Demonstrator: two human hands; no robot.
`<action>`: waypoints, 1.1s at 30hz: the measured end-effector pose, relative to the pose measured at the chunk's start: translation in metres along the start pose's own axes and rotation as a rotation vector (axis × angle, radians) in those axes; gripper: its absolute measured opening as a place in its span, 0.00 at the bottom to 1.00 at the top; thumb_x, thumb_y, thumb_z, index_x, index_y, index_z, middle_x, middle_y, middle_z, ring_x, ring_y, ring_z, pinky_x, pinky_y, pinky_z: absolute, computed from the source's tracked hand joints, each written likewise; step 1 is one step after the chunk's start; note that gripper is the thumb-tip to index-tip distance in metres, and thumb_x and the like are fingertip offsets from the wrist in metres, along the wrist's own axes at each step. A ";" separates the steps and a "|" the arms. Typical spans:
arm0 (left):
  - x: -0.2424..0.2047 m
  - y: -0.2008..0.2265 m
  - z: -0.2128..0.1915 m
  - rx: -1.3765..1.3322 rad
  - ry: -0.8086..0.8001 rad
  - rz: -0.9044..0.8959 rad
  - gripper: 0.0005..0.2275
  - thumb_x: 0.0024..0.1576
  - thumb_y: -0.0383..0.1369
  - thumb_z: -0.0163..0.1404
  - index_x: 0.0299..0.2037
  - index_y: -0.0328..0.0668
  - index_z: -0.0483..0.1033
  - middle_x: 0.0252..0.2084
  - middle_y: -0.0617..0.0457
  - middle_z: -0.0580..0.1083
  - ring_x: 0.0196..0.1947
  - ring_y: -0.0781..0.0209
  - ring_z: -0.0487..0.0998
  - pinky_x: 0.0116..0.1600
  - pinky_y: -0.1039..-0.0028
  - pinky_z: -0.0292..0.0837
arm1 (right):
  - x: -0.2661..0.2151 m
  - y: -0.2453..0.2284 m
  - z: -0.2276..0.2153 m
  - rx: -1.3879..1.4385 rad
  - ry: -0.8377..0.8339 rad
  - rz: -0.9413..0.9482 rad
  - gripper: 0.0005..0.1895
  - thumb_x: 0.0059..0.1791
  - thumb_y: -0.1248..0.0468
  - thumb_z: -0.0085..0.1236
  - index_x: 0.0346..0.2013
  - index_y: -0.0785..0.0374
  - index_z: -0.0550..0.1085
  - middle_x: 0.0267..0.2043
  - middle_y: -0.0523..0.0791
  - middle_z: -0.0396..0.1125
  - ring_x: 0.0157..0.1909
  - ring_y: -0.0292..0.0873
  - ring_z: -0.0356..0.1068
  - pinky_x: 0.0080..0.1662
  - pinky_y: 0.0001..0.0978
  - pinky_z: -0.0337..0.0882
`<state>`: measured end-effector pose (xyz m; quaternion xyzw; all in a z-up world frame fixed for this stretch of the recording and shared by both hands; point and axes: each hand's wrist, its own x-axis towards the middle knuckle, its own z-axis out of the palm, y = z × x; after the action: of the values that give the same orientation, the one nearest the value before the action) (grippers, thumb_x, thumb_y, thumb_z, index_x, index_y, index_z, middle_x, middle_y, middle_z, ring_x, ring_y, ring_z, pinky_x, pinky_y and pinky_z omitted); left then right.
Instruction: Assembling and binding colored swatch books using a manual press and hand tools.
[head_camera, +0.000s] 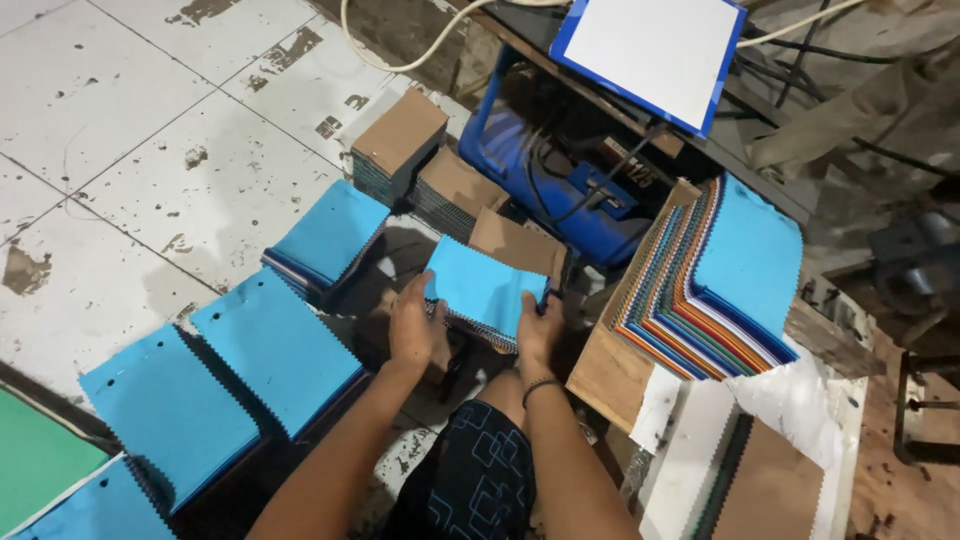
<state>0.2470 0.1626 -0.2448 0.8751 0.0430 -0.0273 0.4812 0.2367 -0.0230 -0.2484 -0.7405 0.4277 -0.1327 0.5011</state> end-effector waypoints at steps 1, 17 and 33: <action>0.000 0.007 0.002 -0.036 0.026 -0.090 0.22 0.65 0.35 0.50 0.70 0.47 0.63 0.70 0.41 0.64 0.67 0.42 0.66 0.69 0.51 0.63 | 0.017 0.022 0.007 -0.016 0.008 -0.036 0.28 0.51 0.54 0.60 0.59 0.69 0.72 0.58 0.59 0.69 0.65 0.58 0.66 0.64 0.49 0.67; 0.000 0.112 -0.140 -0.066 -0.284 0.345 0.50 0.48 0.41 0.64 0.79 0.57 0.42 0.79 0.31 0.34 0.77 0.25 0.33 0.72 0.30 0.27 | -0.116 -0.217 -0.074 -0.445 -0.378 -0.889 0.18 0.51 0.53 0.61 0.54 0.56 0.76 0.47 0.51 0.75 0.53 0.59 0.74 0.49 0.49 0.76; -0.241 0.195 -0.034 -0.506 -0.800 0.192 0.16 0.47 0.40 0.68 0.44 0.47 0.84 0.30 0.64 0.78 0.29 0.75 0.70 0.35 0.79 0.72 | -0.146 -0.275 -0.402 -0.905 -0.454 -0.508 0.22 0.46 0.43 0.56 0.53 0.39 0.79 0.57 0.30 0.77 0.52 0.34 0.77 0.48 0.29 0.71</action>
<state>0.0276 0.0754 -0.0409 0.6515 -0.2210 -0.3057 0.6582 0.0360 -0.1277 0.2063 -0.9711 0.1320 0.1100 0.1656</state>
